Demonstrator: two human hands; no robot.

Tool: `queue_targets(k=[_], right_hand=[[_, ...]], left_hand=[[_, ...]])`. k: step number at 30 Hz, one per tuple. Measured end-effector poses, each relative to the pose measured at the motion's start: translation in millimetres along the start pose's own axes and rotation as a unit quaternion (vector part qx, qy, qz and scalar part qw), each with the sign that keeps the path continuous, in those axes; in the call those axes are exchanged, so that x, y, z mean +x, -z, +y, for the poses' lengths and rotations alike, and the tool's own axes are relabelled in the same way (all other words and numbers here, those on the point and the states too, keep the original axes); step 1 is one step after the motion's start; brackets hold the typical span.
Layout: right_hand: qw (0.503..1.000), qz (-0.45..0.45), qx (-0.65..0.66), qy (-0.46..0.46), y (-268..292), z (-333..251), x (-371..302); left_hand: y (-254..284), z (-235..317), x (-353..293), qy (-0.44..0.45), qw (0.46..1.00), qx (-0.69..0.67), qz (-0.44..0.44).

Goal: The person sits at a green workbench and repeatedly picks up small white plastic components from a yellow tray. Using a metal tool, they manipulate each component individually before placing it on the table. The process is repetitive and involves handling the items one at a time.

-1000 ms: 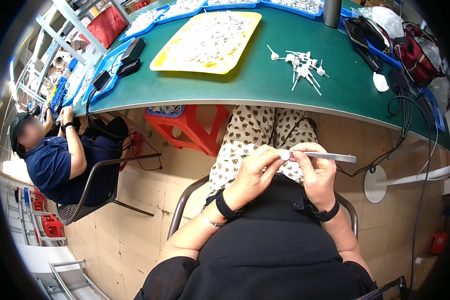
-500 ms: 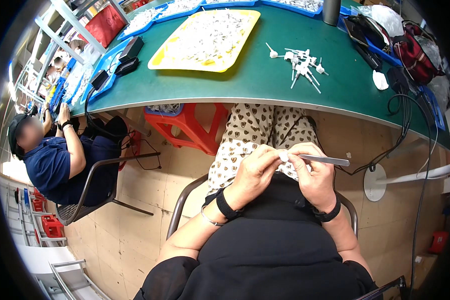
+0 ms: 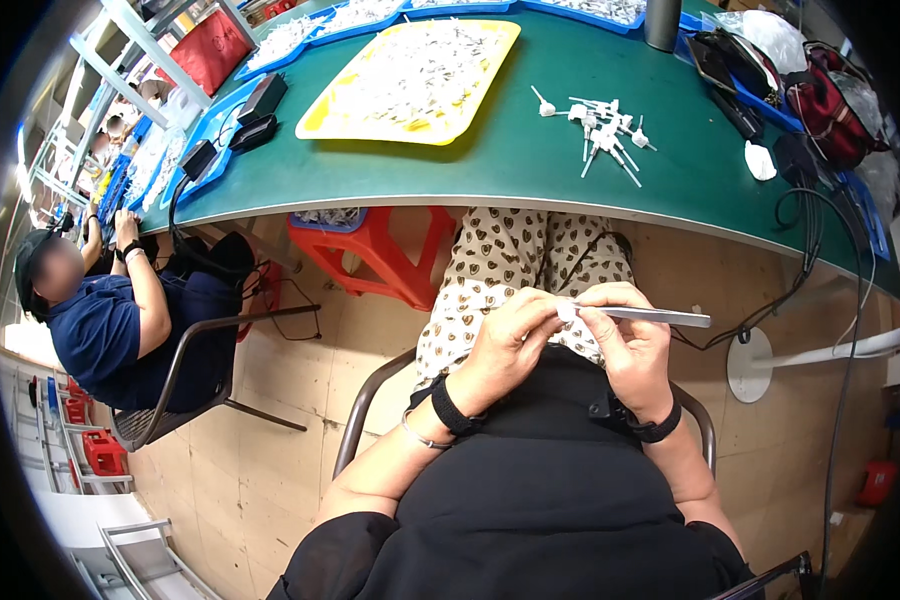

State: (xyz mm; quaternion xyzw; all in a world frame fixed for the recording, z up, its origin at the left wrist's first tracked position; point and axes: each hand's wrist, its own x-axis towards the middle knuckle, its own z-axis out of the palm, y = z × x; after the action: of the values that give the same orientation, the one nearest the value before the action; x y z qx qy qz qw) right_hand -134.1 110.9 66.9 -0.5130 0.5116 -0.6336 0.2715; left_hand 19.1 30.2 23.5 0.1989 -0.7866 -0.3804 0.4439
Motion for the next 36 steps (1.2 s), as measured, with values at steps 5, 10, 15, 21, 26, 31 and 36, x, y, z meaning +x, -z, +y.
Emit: queue_targets(k=[5,10,15,21,26,31,36], right_hand=[[0.995,-0.018,-0.076,0.069,1.3,1.2,2.9],[0.992,-0.027,-0.096,0.075,2.0,1.1,3.5],[0.987,-0.019,-0.134,0.089,1.8,3.8,3.1],[0.993,-0.018,-0.104,0.06,-3.7,4.2,-0.3],[0.998,-0.008,-0.061,0.013,3.2,8.8,-6.0],[0.998,-0.025,-0.058,0.01,4.7,13.5,-7.7],[0.998,-0.029,-0.052,0.005,5.1,14.5,-6.0]], left_hand=[[1.7,1.9,0.3,0.003,1.0,0.004,-0.007],[1.9,1.1,1.5,-0.011,1.0,0.011,-0.007],[2.2,0.7,2.6,-0.007,1.0,0.025,-0.011],[-0.5,-6.5,-7.9,-0.008,1.0,0.027,0.015],[-6.2,-3.9,-4.0,-0.015,1.0,-0.005,0.02],[-8.1,-5.2,-8.2,-0.005,0.999,-0.008,0.035],[-8.4,-6.6,-7.4,-0.008,0.999,-0.01,0.038]])
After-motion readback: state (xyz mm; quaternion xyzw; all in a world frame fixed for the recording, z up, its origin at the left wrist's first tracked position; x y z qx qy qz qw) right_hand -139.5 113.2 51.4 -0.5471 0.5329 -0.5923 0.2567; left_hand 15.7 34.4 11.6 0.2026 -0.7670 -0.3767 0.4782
